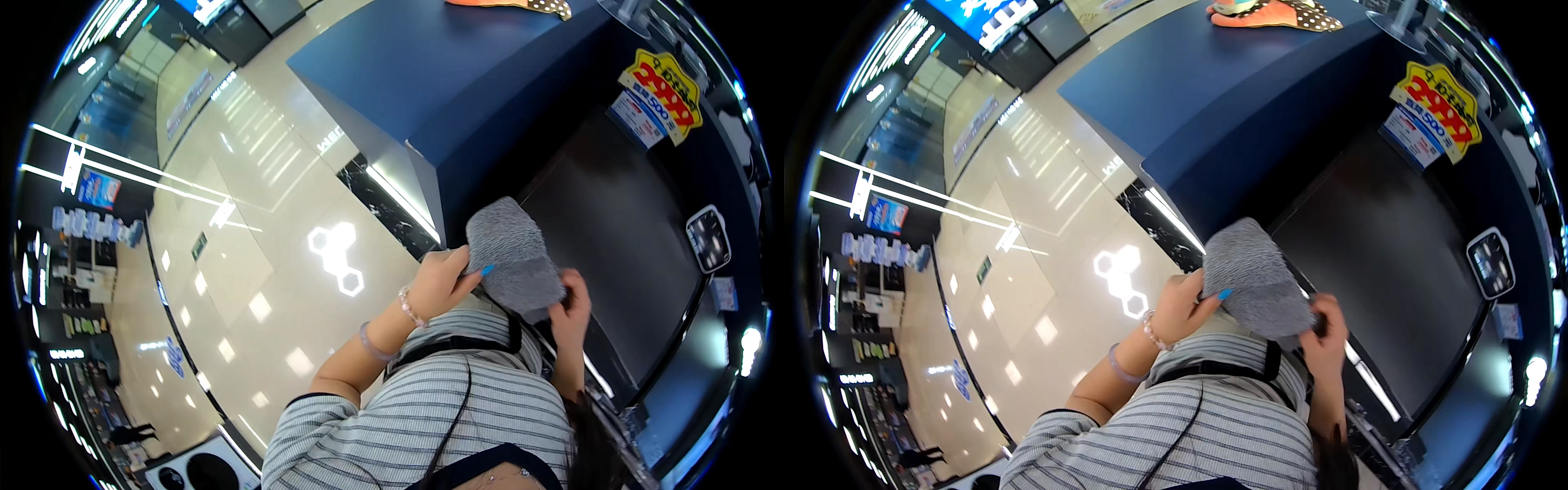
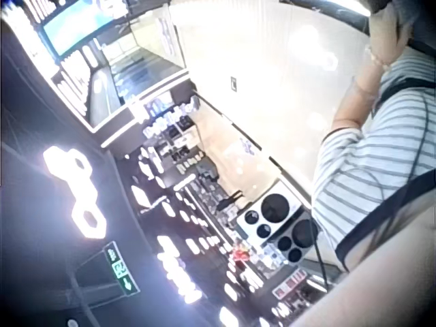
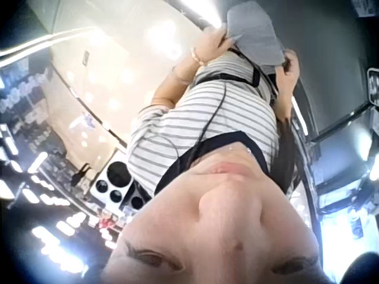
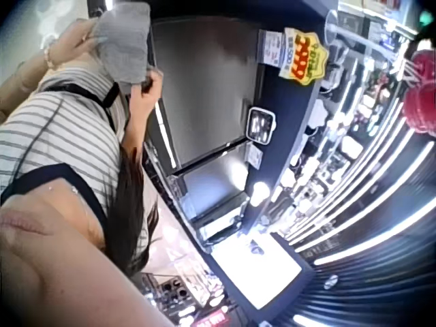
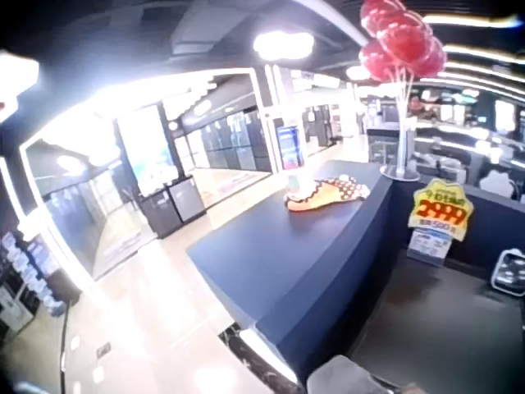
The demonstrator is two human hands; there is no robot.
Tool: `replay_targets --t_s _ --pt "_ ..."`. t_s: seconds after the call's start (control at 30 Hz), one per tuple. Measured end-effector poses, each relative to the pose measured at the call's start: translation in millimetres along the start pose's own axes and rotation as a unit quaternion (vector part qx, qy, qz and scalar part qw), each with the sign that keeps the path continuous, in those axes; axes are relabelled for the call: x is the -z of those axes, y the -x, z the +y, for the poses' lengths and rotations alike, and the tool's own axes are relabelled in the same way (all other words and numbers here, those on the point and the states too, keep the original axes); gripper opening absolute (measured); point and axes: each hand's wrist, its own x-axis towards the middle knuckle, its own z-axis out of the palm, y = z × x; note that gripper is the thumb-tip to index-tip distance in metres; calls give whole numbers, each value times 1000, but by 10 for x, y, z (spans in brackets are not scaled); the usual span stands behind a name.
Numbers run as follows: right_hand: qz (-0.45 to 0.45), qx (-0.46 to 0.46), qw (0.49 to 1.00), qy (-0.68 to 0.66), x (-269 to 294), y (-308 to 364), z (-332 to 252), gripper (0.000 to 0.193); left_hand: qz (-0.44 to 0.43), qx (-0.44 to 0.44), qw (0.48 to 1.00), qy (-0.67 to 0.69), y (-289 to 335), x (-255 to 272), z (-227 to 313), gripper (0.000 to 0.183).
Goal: The person wipes the surfaces of a washing machine and a display counter in an electronics store using a gray cloth. They move a plush toy and a price tag to clean underneath them, then wipe the top and front of the washing machine.
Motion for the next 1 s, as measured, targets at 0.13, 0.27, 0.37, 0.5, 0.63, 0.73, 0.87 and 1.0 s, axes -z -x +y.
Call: replay_targets --t_s 0.13,0.27,0.37,0.5,0.63,0.73,0.87,1.0 --pt "77 6 994 76 418 89 -251 37 11 15 999 47 -201 -288 -224 20" --pt "83 -9 881 466 91 -103 -539 64 -20 46 986 -158 -417 -348 -291 28" --pt "-15 57 852 520 -163 -239 -433 57 -150 155 936 -278 -396 -181 -312 35" --pt "-181 -8 876 447 -581 -287 2 53 -197 153 931 -268 -301 -72 -244 31" --pt "-234 40 802 548 -815 -284 291 51 -67 28 990 -122 -303 -366 -473 31" --pt "-294 70 814 496 -740 -420 275 48 -54 77 996 -8 -246 -609 -836 50" --pt "-253 77 823 504 -663 -485 197 47 -145 189 960 146 -111 -691 -1152 64" --pt "-214 76 812 538 -713 -436 268 56 -222 224 916 248 -355 -630 -1274 69"
